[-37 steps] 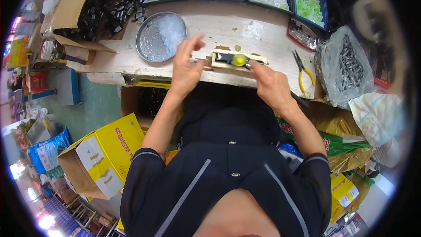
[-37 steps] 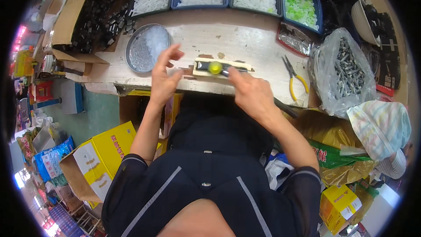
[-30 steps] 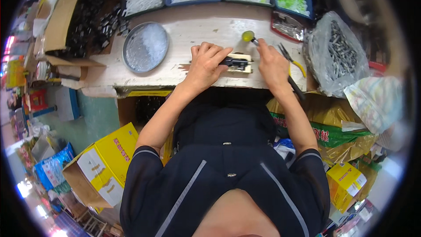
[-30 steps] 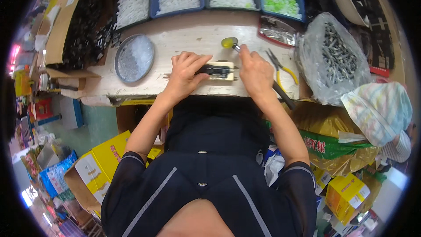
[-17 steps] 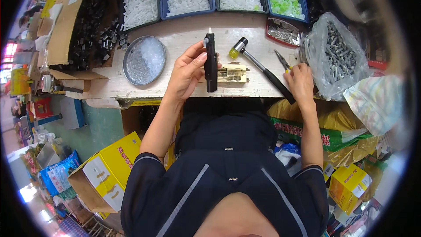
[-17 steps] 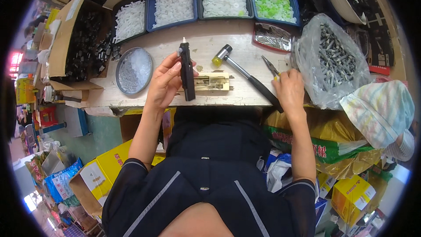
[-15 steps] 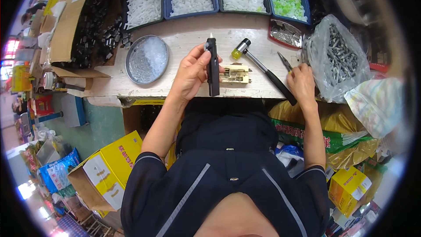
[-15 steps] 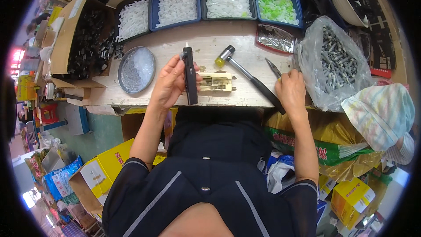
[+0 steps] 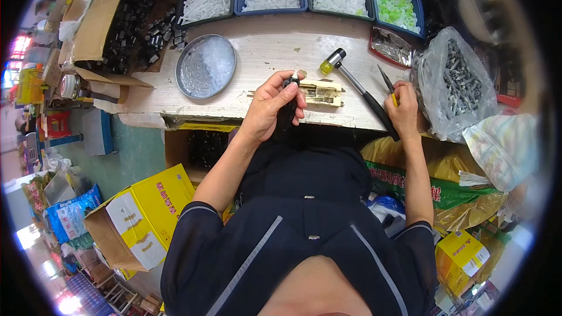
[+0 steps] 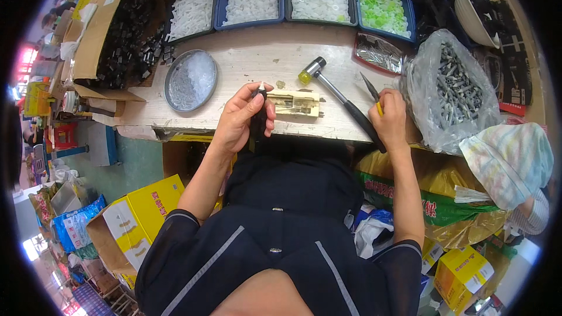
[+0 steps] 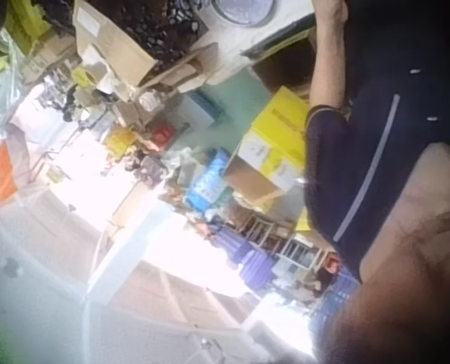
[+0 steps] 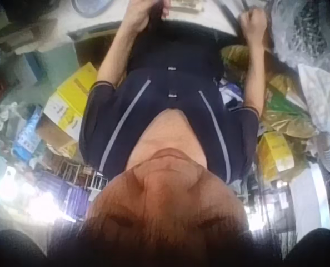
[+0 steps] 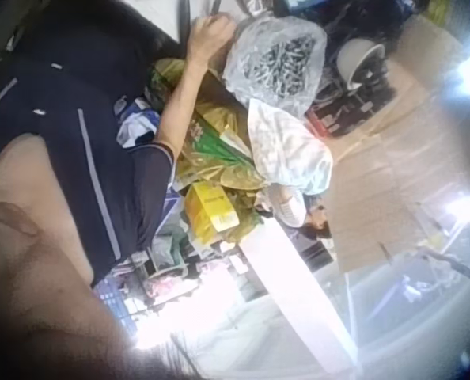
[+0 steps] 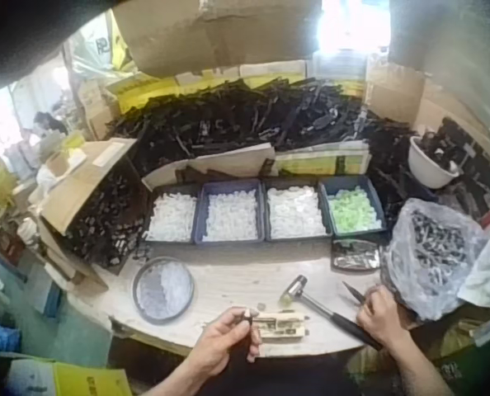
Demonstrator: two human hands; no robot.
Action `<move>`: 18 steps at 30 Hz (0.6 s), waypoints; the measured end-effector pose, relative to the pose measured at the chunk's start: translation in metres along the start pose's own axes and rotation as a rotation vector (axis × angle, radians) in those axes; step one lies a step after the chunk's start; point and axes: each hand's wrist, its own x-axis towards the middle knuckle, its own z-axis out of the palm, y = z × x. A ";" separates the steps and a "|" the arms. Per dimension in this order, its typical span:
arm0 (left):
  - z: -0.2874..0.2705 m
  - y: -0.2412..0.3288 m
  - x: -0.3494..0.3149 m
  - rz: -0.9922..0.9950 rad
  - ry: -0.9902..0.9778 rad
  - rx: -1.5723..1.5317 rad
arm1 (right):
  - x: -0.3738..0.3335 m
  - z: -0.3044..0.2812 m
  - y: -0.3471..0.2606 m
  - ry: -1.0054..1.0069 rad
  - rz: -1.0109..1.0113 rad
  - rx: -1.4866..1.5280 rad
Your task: Assemble small plastic components using a wooden jig and a hammer.
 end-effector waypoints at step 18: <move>0.012 -0.008 -0.015 0.048 0.131 0.291 | 0.016 -0.005 -0.120 -0.535 -0.003 0.553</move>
